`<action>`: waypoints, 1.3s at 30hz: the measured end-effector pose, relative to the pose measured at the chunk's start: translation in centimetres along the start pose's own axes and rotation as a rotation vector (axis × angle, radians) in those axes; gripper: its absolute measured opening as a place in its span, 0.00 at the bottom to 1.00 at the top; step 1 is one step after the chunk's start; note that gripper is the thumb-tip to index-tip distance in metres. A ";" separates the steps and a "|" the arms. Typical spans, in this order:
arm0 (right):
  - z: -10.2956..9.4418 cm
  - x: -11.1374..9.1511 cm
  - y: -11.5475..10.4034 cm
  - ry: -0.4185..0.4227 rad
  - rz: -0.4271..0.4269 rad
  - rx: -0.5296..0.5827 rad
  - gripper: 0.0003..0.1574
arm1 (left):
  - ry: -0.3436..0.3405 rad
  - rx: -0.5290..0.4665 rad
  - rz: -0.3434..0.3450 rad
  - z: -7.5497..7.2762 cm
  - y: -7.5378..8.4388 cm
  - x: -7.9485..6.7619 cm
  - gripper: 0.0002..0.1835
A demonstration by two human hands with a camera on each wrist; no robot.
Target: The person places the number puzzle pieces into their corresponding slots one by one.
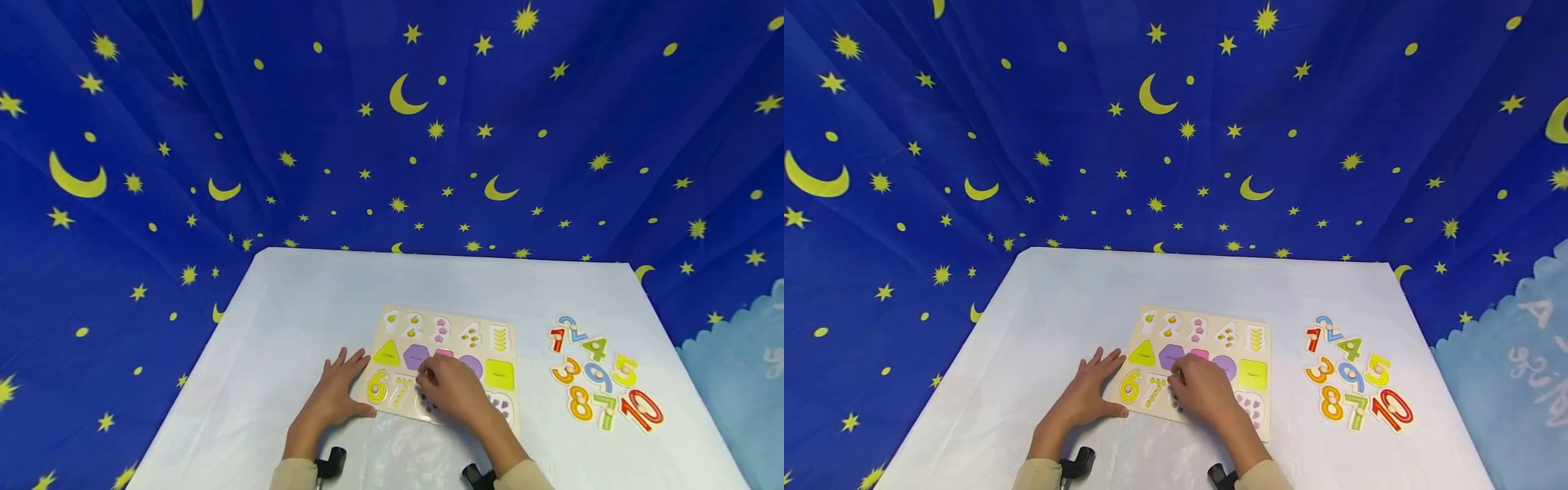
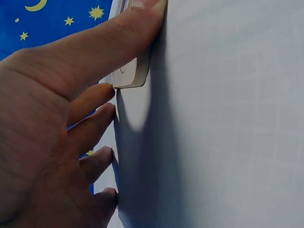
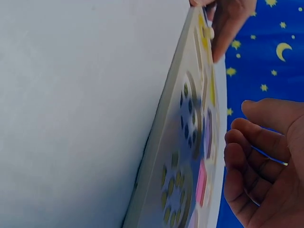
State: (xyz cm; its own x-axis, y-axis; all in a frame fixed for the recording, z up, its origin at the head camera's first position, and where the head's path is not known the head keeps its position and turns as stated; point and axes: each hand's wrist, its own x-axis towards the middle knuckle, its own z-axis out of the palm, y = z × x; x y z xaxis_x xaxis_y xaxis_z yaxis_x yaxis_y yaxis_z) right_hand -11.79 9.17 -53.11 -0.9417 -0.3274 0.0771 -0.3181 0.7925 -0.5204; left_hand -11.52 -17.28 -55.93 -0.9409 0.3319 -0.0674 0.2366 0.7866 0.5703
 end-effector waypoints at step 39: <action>-3.6 -4.8 6.5 0.167 0.210 0.114 0.08 | -0.001 0.002 0.006 0.1 0.1 0.0 0.57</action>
State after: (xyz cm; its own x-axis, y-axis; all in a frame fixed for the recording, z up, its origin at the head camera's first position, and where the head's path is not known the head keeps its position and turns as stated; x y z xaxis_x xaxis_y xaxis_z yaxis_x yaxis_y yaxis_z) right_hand -9.73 17.77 -53.83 -0.9937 -0.0649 0.0916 -0.1084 0.7681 -0.6311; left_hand -11.47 -17.16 -55.96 -0.9392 0.3373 -0.0647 0.2429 0.7855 0.5691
